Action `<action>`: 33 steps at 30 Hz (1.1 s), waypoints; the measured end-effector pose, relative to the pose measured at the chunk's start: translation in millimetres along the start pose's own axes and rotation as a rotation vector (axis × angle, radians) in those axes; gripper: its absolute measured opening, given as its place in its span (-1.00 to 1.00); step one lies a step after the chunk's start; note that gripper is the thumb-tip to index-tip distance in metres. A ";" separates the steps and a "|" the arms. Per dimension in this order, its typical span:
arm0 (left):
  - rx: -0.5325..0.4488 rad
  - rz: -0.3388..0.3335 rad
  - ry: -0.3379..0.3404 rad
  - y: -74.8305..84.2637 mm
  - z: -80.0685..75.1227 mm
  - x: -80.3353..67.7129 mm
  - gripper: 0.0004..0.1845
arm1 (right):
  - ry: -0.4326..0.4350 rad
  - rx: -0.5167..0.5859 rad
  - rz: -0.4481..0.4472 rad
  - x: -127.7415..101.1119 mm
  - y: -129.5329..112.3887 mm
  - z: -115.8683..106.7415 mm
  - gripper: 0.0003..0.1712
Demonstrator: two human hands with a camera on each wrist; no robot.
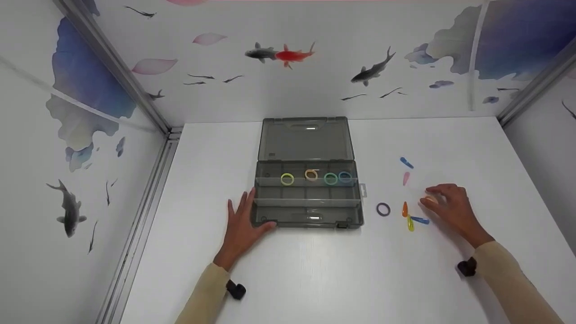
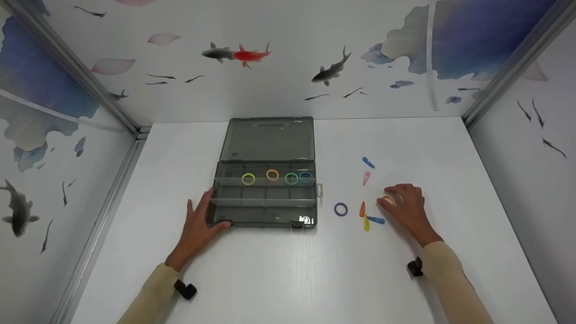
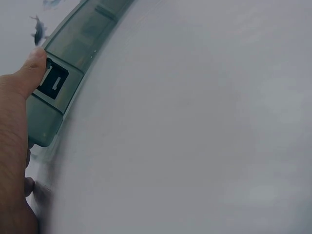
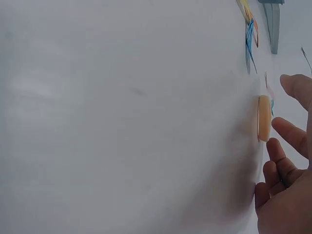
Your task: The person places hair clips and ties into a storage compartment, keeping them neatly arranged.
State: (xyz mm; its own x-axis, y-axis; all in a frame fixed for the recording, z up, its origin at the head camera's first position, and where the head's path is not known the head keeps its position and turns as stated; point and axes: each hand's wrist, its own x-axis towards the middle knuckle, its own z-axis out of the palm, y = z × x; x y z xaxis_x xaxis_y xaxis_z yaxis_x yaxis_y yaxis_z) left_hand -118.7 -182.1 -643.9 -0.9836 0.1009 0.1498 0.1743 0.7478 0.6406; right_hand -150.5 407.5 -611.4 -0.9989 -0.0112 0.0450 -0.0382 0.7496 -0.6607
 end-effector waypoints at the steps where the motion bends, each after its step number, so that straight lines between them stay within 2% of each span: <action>1: -0.001 0.002 0.002 -0.4 0.1 -0.1 0.21 | 0.001 -0.003 0.000 -0.4 0.7 0.1 -0.41; 7: -0.005 0.002 0.013 -0.3 0.8 -0.8 0.22 | -0.012 -0.010 0.022 -2.3 1.9 -0.2 -0.37; 18: -0.034 -0.025 -0.008 1.5 0.5 -1.1 0.20 | 0.015 -0.013 -0.022 -5.1 8.1 2.6 -0.47; 29: -0.029 -0.035 -0.008 1.7 -0.1 -1.9 0.19 | -0.060 -0.056 0.023 -8.1 10.8 -4.4 -0.29; 33: -0.027 -0.041 -0.011 1.7 0.3 -2.6 0.18 | -0.063 -0.064 0.034 -8.8 11.7 -5.5 -0.30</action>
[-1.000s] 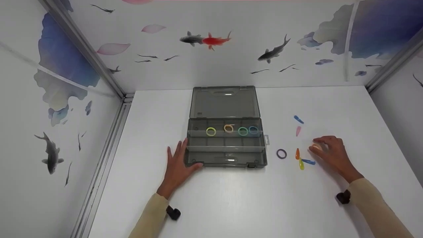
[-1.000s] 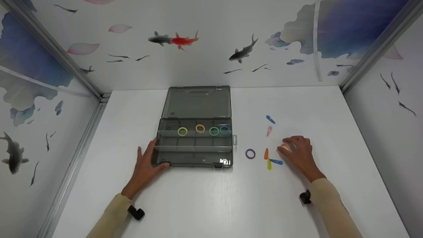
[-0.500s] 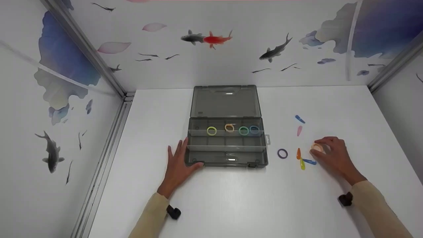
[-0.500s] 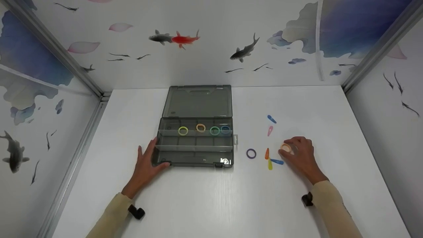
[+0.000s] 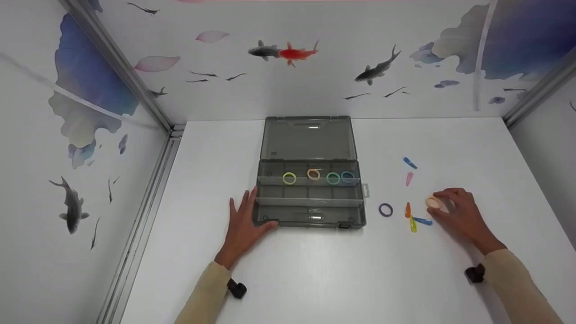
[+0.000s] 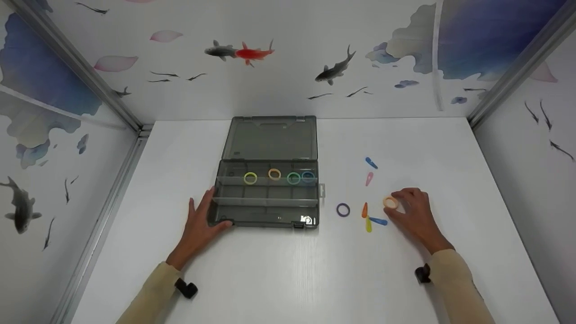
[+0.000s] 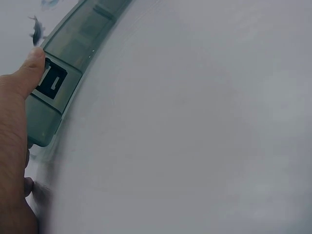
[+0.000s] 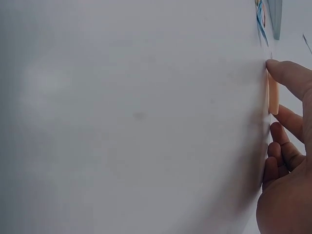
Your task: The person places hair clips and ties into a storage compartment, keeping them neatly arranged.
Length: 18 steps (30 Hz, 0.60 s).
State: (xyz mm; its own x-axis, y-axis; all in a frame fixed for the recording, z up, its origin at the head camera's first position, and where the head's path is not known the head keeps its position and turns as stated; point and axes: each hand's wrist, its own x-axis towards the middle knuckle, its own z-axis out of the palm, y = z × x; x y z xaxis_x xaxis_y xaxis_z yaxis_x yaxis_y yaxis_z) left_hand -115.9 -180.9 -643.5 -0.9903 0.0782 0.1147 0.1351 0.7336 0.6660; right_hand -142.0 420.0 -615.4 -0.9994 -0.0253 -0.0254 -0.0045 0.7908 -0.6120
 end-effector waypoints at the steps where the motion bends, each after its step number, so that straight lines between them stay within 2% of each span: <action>1: 0.002 0.000 0.001 0.5 0.3 0.1 0.18 | 0.002 0.001 -0.001 -0.5 0.4 -0.4 -0.31; 10: 0.001 0.014 -0.028 5.8 2.9 3.8 0.20 | 0.030 0.039 0.036 -10.0 2.9 -2.9 -0.40; 18: 0.011 0.012 0.004 -0.5 1.9 0.8 0.20 | 0.027 0.063 -0.004 3.7 -7.1 1.2 -0.42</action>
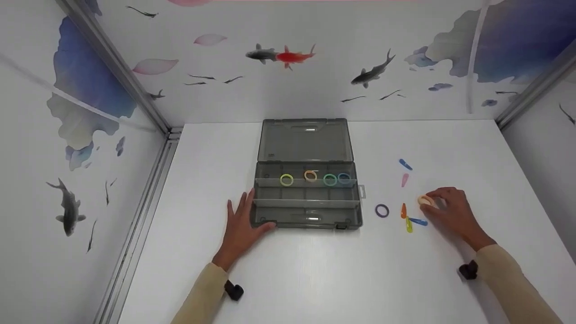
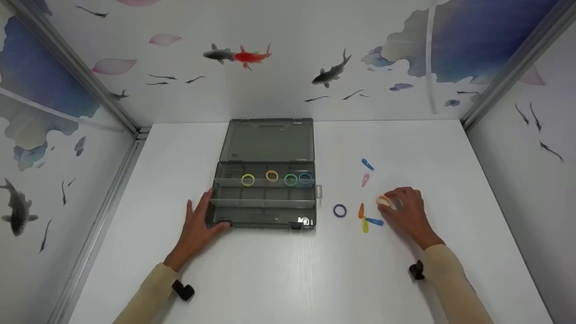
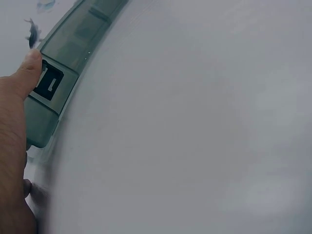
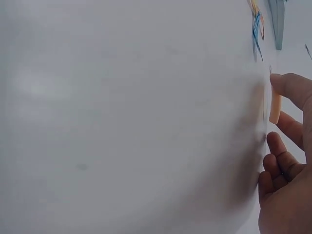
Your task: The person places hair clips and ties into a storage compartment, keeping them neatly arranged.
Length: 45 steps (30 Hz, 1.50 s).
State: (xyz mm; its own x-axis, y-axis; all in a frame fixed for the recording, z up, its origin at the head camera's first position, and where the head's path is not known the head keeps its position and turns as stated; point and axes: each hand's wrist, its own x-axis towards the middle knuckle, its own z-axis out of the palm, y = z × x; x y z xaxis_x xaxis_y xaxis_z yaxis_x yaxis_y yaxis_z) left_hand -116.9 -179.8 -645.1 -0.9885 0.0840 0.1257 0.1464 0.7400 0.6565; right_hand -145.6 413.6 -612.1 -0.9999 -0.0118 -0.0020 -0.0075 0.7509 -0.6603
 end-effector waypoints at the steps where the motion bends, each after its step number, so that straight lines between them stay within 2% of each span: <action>1: 0.000 -0.002 0.000 -0.9 0.0 -0.5 0.20 | 0.000 0.000 -0.008 2.1 -1.7 1.1 -0.43; 13: 0.013 -0.027 0.006 -3.1 -2.6 -3.7 0.21 | 0.043 -0.016 -0.140 27.6 -30.6 17.7 -0.54; 20: 0.011 -0.025 0.013 -2.5 -1.8 -3.6 0.20 | 0.029 0.000 -0.134 39.5 -45.4 22.2 -0.55; 27: 0.020 0.013 0.017 0.2 -1.7 -3.1 0.20 | 0.048 0.011 -0.198 49.7 -49.4 29.3 -0.60; 35: 0.032 0.023 0.018 0.0 -1.8 -1.5 0.21 | 0.037 0.009 -0.211 61.5 -61.5 34.6 -0.60; 42: 0.017 -0.004 0.005 -0.1 -1.4 -0.9 0.19 | 0.021 0.012 -0.222 67.6 -70.9 36.6 -0.58; 45: 0.017 -0.003 0.004 -1.4 -1.0 -0.3 0.19 | 0.027 0.008 -0.257 70.4 -75.2 38.3 -0.61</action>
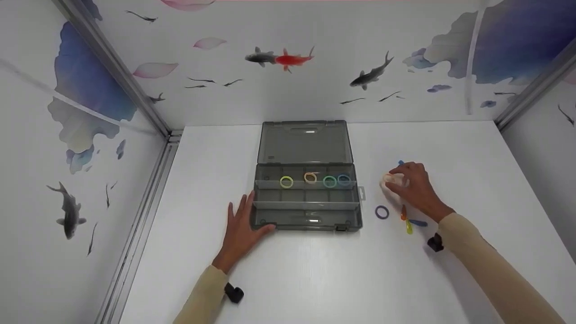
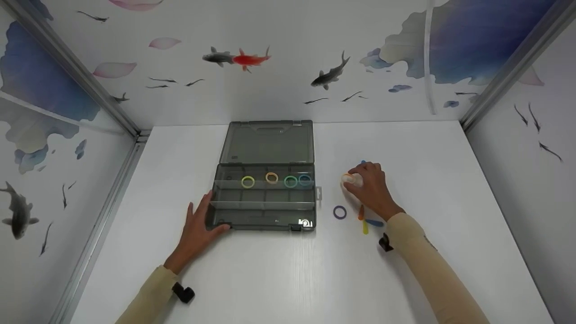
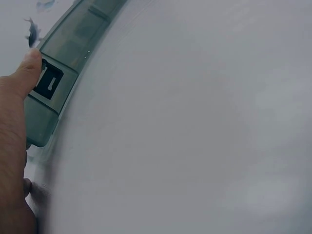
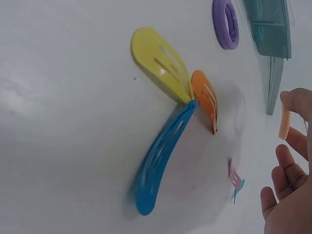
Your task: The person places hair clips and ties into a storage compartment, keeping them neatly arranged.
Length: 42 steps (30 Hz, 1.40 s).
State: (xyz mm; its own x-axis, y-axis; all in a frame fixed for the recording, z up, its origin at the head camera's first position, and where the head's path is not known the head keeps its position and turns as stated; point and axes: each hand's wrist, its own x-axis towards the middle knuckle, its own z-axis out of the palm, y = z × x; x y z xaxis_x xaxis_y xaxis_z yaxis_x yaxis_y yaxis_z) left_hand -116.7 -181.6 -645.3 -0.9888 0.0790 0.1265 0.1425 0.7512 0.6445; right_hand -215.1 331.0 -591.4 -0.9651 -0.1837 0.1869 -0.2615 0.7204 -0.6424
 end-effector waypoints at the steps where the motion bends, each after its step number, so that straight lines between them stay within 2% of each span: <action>1: 0.000 0.003 0.003 -0.2 0.1 0.2 0.18 | 0.003 -0.003 -0.010 1.2 -1.3 0.7 -0.61; 13: 0.009 0.022 -0.001 -0.9 -1.9 1.2 0.21 | 0.020 0.014 -0.098 17.3 -22.0 12.3 -0.61; 19: 0.012 0.033 -0.005 -2.1 -1.0 1.2 0.20 | -0.003 0.015 -0.122 25.4 -33.9 17.9 -0.62; 28: -0.012 0.010 -0.003 -0.4 -1.6 0.1 0.20 | -0.035 0.019 -0.190 38.6 -50.7 26.8 -0.65; 34: -0.013 0.027 0.003 -0.3 -1.1 1.2 0.20 | -0.055 0.008 -0.212 45.7 -61.4 32.7 -0.67; 42: 0.009 0.056 0.017 -0.1 0.1 1.9 0.20 | -0.059 -0.027 -0.285 54.2 -73.6 42.2 -0.69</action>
State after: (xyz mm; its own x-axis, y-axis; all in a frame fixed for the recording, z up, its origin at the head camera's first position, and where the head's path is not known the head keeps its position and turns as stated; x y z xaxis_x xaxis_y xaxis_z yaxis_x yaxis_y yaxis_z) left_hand -118.7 -181.4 -645.3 -0.9784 0.1098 0.1750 0.1969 0.7519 0.6292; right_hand -248.8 239.8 -565.3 -0.8521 -0.4195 0.3130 -0.5227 0.6515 -0.5498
